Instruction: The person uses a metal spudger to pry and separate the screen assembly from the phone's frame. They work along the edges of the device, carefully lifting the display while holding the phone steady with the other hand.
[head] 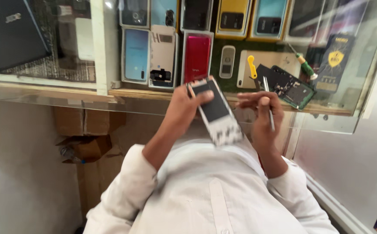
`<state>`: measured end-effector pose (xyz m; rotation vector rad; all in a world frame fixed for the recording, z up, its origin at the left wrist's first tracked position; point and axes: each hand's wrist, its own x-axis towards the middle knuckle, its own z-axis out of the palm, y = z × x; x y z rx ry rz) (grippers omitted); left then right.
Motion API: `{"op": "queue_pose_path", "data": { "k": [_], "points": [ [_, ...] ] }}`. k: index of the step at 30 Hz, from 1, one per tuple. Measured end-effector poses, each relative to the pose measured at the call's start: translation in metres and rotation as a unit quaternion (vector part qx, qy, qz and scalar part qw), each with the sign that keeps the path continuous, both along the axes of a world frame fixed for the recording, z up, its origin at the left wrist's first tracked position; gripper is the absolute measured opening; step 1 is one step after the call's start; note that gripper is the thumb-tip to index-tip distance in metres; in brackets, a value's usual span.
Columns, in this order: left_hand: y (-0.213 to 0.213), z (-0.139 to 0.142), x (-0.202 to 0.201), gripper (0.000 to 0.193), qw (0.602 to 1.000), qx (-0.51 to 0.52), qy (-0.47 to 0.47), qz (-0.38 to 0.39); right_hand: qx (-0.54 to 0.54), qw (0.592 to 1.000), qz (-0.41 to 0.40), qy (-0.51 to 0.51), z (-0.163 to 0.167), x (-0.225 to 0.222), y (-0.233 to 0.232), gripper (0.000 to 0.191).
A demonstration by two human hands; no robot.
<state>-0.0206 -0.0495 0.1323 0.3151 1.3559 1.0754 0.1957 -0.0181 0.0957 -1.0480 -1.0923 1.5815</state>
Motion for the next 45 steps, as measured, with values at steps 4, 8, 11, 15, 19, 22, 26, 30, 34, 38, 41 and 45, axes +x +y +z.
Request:
{"op": "queue_pose_path", "data": {
  "k": [4,8,11,15,19,22,26,30,34,38,41,45],
  "points": [
    [-0.033,0.070,0.006,0.050,0.992,0.111,-0.051,-0.025,0.037,0.998,0.049,-0.029,0.044,0.004,0.000,0.032],
    [-0.064,0.127,0.010,0.047,0.985,0.126,-0.106,-0.049,0.065,0.992,0.089,-0.067,0.086,0.004,-0.014,0.041],
    [-0.070,0.142,0.011,0.046,0.982,0.132,-0.126,-0.041,0.073,0.988,0.131,-0.032,0.113,0.000,-0.016,0.048],
    [-0.070,0.140,0.009,0.039,0.989,0.132,-0.011,-0.064,0.014,0.969,0.231,-0.085,0.131,-0.018,0.000,0.039],
    [-0.070,0.131,0.006,0.030,0.979,0.142,0.126,-0.078,0.066,0.964,0.197,-0.167,0.129,-0.041,0.012,0.026],
    [-0.067,0.121,0.005,0.029,0.977,0.121,0.162,-0.067,0.106,0.974,0.137,-0.149,0.121,-0.049,0.012,0.022],
    [-0.069,0.102,0.004,0.028,0.973,0.118,0.189,-0.064,0.231,0.929,0.204,-0.204,0.101,-0.053,0.012,0.018],
    [-0.067,0.063,0.001,0.031,0.971,0.135,0.192,-0.041,0.229,0.945,0.068,-0.224,0.069,-0.056,0.014,0.022],
    [-0.057,0.003,-0.009,0.023,0.972,0.097,0.215,-0.026,0.289,0.871,0.145,-0.370,0.032,-0.044,0.011,0.028],
    [-0.048,-0.038,-0.018,0.025,0.986,0.080,0.145,0.027,0.217,0.920,0.098,-0.312,-0.003,-0.015,0.002,0.028],
    [-0.050,-0.052,-0.015,0.025,0.997,-0.006,0.054,0.059,0.181,0.924,0.137,-0.308,-0.025,0.011,-0.004,0.045],
    [-0.046,-0.065,-0.020,0.025,0.992,-0.030,0.094,0.075,0.238,0.955,0.049,-0.169,-0.045,0.020,-0.011,0.048]
  ]
}}
